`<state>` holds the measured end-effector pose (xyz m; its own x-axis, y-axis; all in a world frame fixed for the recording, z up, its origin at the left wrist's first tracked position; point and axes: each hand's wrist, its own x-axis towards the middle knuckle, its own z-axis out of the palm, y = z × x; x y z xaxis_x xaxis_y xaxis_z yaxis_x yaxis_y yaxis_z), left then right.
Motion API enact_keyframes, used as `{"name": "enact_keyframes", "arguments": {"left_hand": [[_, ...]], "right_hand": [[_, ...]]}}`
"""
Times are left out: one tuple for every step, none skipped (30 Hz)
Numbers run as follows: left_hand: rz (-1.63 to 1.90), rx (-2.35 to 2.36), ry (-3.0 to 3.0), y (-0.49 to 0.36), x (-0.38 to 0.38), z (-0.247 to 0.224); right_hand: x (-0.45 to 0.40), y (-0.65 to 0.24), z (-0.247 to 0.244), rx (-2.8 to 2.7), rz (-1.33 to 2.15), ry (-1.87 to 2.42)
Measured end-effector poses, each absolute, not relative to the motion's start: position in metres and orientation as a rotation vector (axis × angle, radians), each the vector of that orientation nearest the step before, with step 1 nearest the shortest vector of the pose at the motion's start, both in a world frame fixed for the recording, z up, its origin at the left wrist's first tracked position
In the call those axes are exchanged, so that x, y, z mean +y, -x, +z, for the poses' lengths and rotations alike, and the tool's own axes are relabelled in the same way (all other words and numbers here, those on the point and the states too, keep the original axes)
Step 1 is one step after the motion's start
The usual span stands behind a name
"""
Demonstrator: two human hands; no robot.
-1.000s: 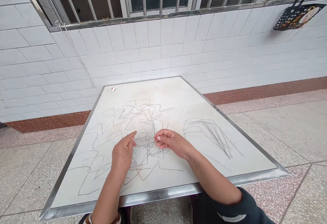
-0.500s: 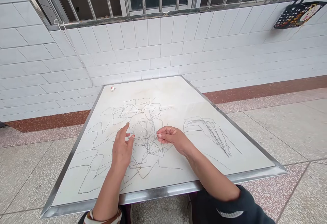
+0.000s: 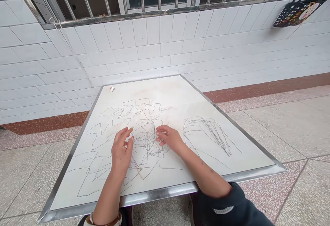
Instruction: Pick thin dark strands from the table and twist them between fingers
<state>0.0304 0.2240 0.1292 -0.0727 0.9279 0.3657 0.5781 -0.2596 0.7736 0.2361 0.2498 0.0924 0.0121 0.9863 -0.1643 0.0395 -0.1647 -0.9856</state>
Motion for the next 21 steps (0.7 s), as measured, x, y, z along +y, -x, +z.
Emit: {"name": "enact_keyframes", "arguments": {"left_hand": [[1.275, 1.630, -1.829, -0.031, 0.224, 0.129], [1.276, 1.638, -1.831, -0.031, 0.224, 0.129], [1.278, 1.649, -1.830, -0.031, 0.224, 0.129], [1.278, 1.657, -1.829, -0.032, 0.224, 0.130], [1.280, 1.664, -1.828, -0.033, 0.223, 0.131], [1.286, 1.668, -1.827, -0.033, 0.222, 0.133], [1.295, 1.673, -1.823, -0.034, 0.221, 0.135], [1.309, 1.679, -1.819, -0.035, 0.219, 0.138], [1.322, 1.681, -1.818, -0.036, 0.218, 0.140], [1.332, 1.684, -1.817, -0.036, 0.216, 0.143], [1.338, 1.684, -1.818, -0.037, 0.215, 0.145], [1.340, 1.684, -1.819, -0.038, 0.213, 0.147], [1.344, 1.682, -1.817, -0.039, 0.211, 0.148], [1.350, 1.674, -1.811, -0.041, 0.209, 0.150], [1.357, 1.658, -1.800, -0.044, 0.207, 0.151], [1.363, 1.633, -1.785, -0.047, 0.204, 0.152], [1.366, 1.597, -1.769, -0.052, 0.200, 0.152], [1.364, 1.553, -1.753, -0.057, 0.197, 0.152], [1.353, 1.508, -1.740, -0.063, 0.193, 0.152], [1.331, 1.468, -1.733, -0.069, 0.189, 0.151], [1.304, 1.432, -1.731, -0.075, 0.185, 0.149]], "right_hand": [[0.249, -0.238, 0.094, -1.174, 1.294, 1.374], [0.248, -0.241, 0.096, -1.205, 1.283, 1.395], [0.246, -0.245, 0.100, -1.239, 1.263, 1.429], [0.245, -0.251, 0.105, -1.271, 1.228, 1.468], [0.242, -0.260, 0.111, -1.300, 1.172, 1.515], [0.240, -0.269, 0.118, -1.322, 1.093, 1.551], [0.237, -0.280, 0.124, -1.331, 0.987, 1.574], [0.235, -0.292, 0.131, -1.355, 0.888, 1.612], [0.232, -0.305, 0.137, -1.395, 0.788, 1.658], [0.229, -0.317, 0.142, -1.448, 0.700, 1.719], [0.227, -0.329, 0.145, -1.508, 0.624, 1.798], [0.224, -0.340, 0.146, -1.571, 0.569, 1.882], [0.221, -0.349, 0.147, -1.633, 0.539, 1.964], [0.219, -0.357, 0.145, -1.688, 0.531, 2.036], [0.217, -0.363, 0.143, -1.737, 0.543, 2.091], [0.216, -0.366, 0.140, -1.774, 0.564, 2.127], [0.215, -0.368, 0.137, -1.802, 0.583, 2.142], [0.214, -0.368, 0.133, -1.819, 0.595, 2.142], [0.214, -0.367, 0.130, -1.827, 0.599, 2.131], [0.214, -0.364, 0.127, -1.835, 0.603, 2.113], [0.214, -0.361, 0.123, -1.841, 0.611, 2.097]]}}
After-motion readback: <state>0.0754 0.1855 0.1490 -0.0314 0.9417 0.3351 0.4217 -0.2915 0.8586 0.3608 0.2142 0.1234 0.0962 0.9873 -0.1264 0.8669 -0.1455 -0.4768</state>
